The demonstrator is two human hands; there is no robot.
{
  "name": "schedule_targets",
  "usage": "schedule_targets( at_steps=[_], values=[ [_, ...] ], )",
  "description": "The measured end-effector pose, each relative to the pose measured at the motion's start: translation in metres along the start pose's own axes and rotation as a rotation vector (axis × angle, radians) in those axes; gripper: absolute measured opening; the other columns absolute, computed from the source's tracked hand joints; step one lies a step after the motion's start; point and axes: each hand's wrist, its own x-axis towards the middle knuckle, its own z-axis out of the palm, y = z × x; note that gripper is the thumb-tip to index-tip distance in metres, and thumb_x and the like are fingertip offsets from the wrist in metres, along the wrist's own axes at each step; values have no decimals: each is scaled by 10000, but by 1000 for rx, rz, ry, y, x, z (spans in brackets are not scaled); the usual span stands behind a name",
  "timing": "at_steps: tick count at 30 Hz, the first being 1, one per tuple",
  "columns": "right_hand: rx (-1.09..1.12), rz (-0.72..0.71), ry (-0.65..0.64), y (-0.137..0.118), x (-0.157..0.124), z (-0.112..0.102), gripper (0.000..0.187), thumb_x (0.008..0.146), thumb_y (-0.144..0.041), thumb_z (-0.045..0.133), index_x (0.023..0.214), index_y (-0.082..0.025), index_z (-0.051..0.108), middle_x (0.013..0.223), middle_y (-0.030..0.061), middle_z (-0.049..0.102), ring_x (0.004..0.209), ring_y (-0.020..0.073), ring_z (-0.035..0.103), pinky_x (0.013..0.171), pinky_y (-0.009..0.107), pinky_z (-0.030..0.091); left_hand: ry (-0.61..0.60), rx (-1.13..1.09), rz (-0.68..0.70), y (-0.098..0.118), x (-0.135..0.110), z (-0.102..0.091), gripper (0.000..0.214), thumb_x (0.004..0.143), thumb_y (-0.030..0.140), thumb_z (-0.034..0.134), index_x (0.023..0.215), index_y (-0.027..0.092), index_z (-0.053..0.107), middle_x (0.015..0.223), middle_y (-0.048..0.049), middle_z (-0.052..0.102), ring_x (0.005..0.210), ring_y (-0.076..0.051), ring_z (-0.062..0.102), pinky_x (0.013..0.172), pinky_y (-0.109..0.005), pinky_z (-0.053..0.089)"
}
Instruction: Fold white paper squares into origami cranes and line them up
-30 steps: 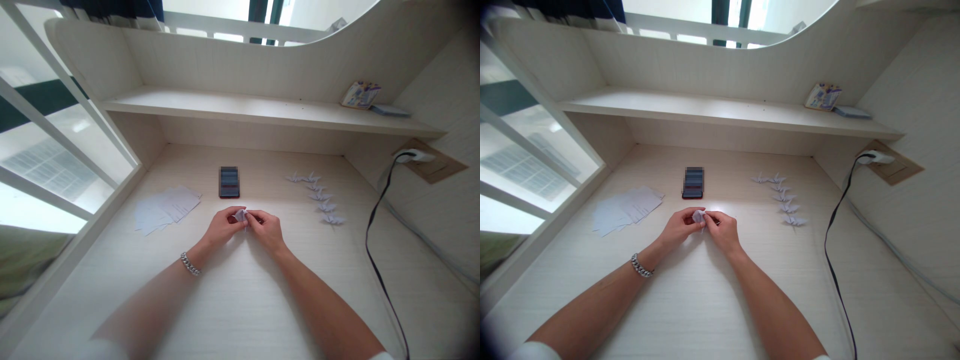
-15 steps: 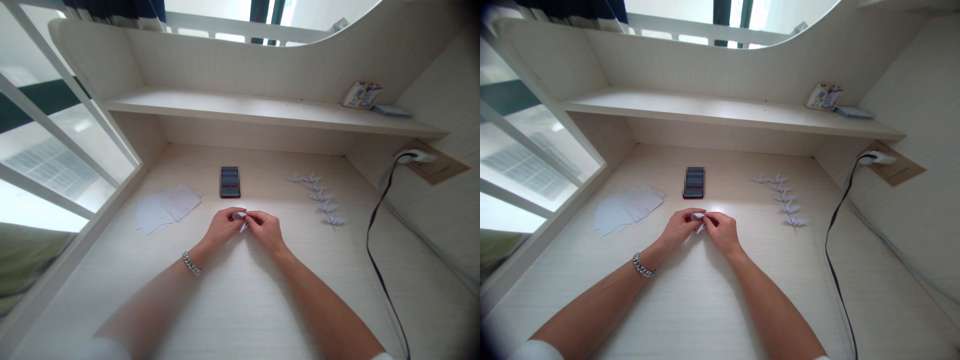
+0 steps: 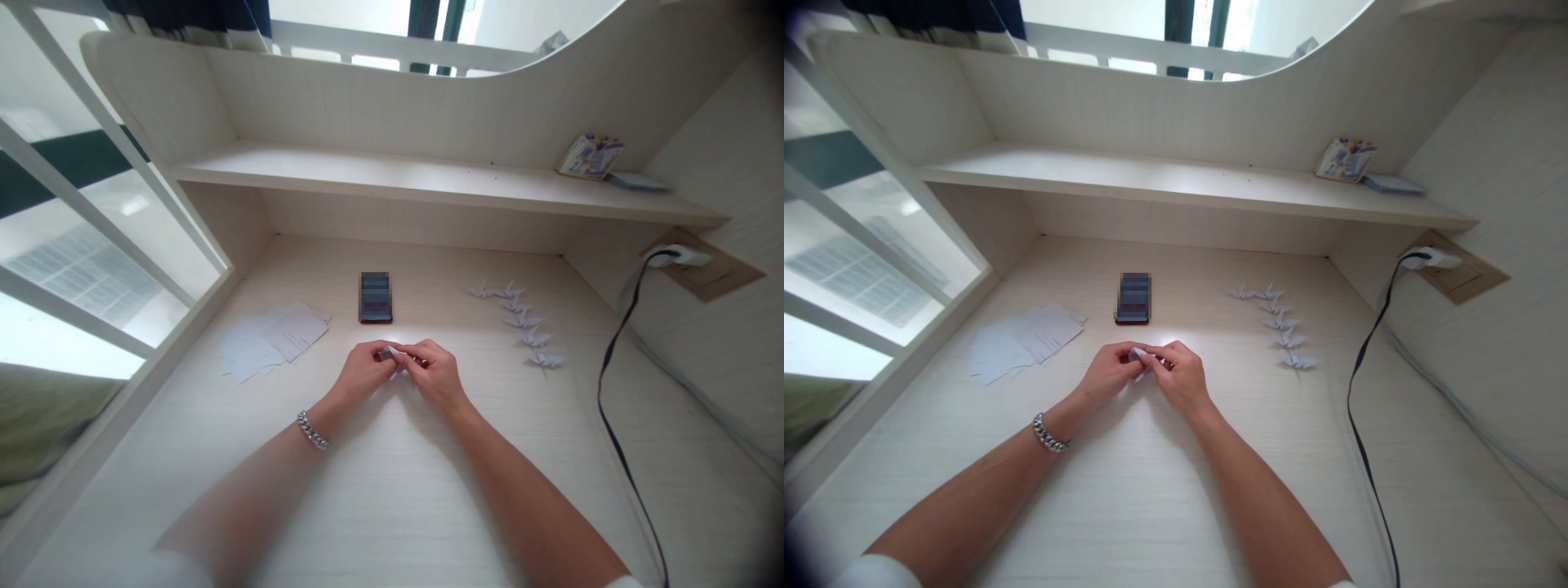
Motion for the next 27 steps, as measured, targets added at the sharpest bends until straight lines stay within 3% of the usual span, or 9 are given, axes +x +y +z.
schedule_targets(
  at_steps=[11, 27],
  values=[
    [28, -29, 26, -3, -1, 2, 166, 803, -297, 574, 871, -230, 710, 815, 54, 631, 714, 165, 588, 570, 264, 463, -131, 94, 0, 1, -2, -1, 155, 653, 211, 517, 636, 124, 645, 544, -8, 568, 532, -126, 479, 472, -218, 310],
    [104, -2, 40, -5, 1, 1, 189, 825, -305, 524, 824, -194, 677, 833, 61, 635, 747, 168, 590, 593, 256, 468, -182, 172, 10, 1, -3, -3, 114, 638, 187, 512, 585, 127, 594, 540, 14, 537, 530, -115, 460, 466, -217, 285]
  ],
)
